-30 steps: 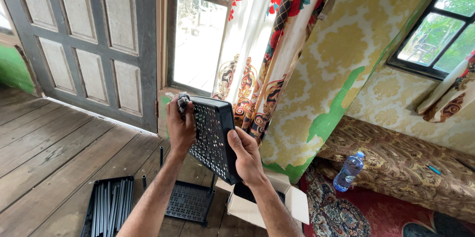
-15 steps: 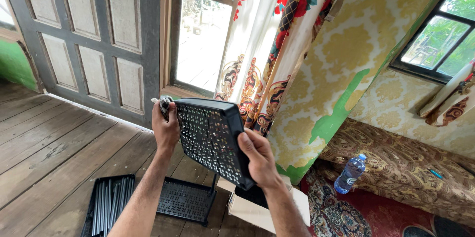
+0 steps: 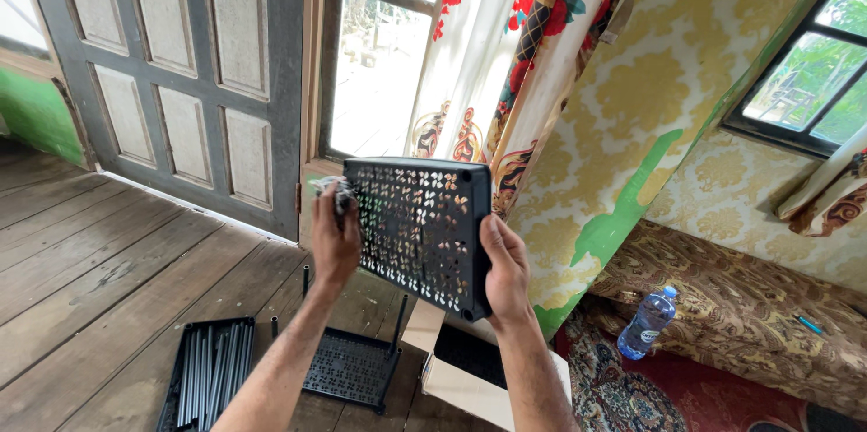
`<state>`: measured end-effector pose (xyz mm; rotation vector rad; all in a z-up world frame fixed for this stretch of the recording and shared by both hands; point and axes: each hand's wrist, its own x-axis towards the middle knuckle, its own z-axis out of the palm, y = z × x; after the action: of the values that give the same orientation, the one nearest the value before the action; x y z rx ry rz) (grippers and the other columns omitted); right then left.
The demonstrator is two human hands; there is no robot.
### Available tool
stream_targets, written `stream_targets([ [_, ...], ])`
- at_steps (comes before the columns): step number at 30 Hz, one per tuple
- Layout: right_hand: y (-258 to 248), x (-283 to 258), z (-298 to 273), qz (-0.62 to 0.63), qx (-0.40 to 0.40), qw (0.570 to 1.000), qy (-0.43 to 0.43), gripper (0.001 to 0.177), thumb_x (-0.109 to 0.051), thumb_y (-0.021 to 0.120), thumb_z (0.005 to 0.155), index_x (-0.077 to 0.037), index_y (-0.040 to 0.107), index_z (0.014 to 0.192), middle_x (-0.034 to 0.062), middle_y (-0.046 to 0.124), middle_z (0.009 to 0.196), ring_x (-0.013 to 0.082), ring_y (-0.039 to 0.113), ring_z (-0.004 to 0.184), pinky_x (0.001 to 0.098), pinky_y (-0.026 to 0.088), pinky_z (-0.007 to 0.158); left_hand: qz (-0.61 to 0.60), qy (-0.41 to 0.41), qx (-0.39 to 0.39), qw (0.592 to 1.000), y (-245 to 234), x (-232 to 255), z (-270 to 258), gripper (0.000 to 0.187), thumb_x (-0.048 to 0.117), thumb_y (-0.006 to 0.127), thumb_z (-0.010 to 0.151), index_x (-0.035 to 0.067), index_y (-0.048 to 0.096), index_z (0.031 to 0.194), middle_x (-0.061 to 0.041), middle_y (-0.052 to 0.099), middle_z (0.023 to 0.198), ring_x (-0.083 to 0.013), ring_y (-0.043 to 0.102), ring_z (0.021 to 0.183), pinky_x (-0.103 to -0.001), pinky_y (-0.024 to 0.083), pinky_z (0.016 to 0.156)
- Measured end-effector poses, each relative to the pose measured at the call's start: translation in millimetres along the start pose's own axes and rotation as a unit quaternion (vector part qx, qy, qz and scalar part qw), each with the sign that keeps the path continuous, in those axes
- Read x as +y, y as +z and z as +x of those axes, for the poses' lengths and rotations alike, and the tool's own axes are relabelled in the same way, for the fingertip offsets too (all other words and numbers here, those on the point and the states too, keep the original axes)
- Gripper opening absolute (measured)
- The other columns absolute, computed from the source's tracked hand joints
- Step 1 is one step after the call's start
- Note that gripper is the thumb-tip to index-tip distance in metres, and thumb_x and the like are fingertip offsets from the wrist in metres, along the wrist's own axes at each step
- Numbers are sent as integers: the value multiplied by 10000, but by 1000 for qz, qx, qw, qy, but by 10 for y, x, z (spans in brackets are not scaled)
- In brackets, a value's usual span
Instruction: The person assembles a small black plastic stand by inserting metal rods into a perforated tray and attaching legs. They wipe the tray with a cloth, insert rods into corner holes, and place the tray onto the leg frame.
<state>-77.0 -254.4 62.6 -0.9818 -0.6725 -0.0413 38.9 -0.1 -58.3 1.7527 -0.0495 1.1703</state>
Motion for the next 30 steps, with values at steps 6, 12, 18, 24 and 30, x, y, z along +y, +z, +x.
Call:
stream_targets([
  [6,-32,70,133,0,123,992,-22,363,-315,586,1047,-9,702,1202,78,754,1043,138,721,833,285,597,707,-68,26,-57,996,317,493,-437,396,242,449,1089,130,459,1468,-149,564,1259,-192,583,913,-350,592,674],
  [12,-160,89,215,25,156,986,-53,378,-325,589,1059,10,697,1198,92,751,1039,159,722,830,301,598,730,-88,38,-65,993,286,1166,-716,438,186,464,1084,101,426,1512,-191,508,1333,-297,515,1176,-479,451,997],
  [18,-240,125,249,31,146,984,-101,382,-324,581,1076,22,693,1195,84,749,1064,143,715,858,288,590,761,-126,112,-60,984,173,1787,-780,446,112,524,1045,63,468,1485,-250,464,1436,-414,471,1319,-500,374,1112],
  [24,-322,96,230,-4,150,983,-107,357,-300,563,1095,21,698,1172,72,745,1051,120,697,852,260,572,761,-143,78,-113,980,68,2060,-756,457,113,515,1033,66,476,1486,-225,505,1348,-386,514,1234,-472,408,1073],
  [30,-261,138,195,-97,50,979,-169,346,-278,557,1157,36,695,1203,36,716,1082,66,622,927,240,511,822,-172,67,-106,977,72,2170,-776,434,135,496,1054,42,485,1478,-184,565,1314,-315,568,1217,-444,449,1061],
])
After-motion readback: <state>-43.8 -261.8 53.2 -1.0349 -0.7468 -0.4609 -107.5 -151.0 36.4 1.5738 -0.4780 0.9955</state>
